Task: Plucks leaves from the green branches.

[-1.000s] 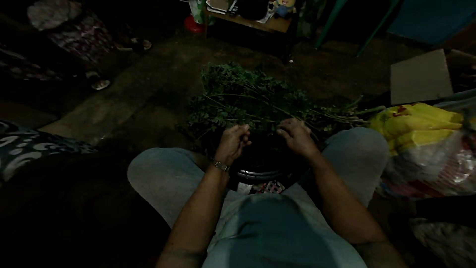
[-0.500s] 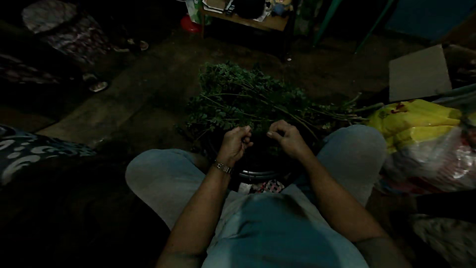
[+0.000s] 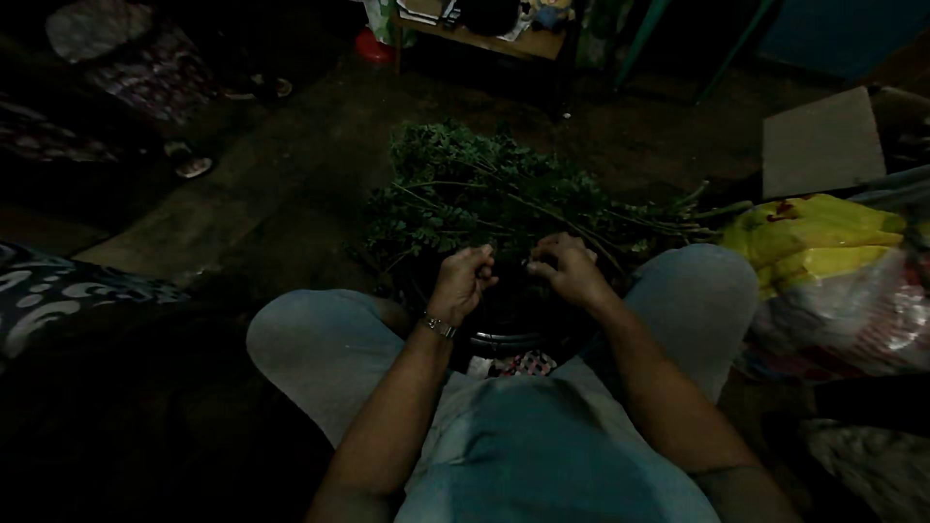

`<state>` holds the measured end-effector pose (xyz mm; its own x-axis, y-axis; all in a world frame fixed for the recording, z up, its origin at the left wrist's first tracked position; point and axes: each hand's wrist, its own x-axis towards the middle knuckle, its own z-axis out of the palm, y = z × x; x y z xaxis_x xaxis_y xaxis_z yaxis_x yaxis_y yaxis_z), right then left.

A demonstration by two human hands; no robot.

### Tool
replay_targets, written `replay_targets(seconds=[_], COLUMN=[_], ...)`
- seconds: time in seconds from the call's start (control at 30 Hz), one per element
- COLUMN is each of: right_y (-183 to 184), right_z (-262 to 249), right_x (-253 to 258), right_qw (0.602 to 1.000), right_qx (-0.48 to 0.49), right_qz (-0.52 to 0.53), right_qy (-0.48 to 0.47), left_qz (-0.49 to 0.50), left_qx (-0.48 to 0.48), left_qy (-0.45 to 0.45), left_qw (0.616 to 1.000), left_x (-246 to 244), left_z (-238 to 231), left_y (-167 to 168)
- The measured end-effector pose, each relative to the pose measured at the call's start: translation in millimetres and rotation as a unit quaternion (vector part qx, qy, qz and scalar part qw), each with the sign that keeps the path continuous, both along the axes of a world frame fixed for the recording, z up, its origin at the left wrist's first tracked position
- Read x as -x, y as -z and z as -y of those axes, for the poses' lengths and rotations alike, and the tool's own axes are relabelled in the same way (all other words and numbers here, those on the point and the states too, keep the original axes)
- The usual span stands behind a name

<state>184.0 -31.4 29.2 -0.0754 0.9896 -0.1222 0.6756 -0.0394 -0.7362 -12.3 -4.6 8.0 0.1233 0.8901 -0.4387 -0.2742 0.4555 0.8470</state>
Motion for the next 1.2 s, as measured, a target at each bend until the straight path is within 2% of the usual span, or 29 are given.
replay_targets(seconds=[0.2, 0.27, 0.53, 0.63, 0.73, 0.9, 1.2], right_y=[3, 3, 2, 1, 5, 9, -2], right_z=[4, 5, 0, 1, 2, 4, 0], right_x=[20, 25, 11, 9, 14, 26, 9], right_qw=[0.987, 0.984, 0.998, 0.998, 0.992, 0.987, 0.999], right_qx=[0.034, 0.025, 0.015, 0.026, 0.045, -0.001, 0.012], right_qz=[-0.155, -0.175, -0.054, -0.059, -0.113, -0.155, -0.032], right_qy=[0.019, 0.031, 0.035, 0.024, 0.024, 0.049, 0.019], left_qz=[0.006, 0.004, -0.006, -0.005, -0.004, -0.014, -0.027], left_qx=[-0.006, -0.003, -0.011, -0.006, -0.003, -0.011, -0.016], left_qy=[0.005, 0.005, 0.012, 0.008, 0.003, 0.014, 0.035], left_qw=[1.0, 1.0, 1.0, 1.0, 1.0, 1.0, 0.999], left_x=[-3, -5, -4, -4, -4, -6, -13], left_z=[3, 4, 5, 4, 4, 5, 10], left_y=[-1, -3, -3, -4, -3, -3, -7])
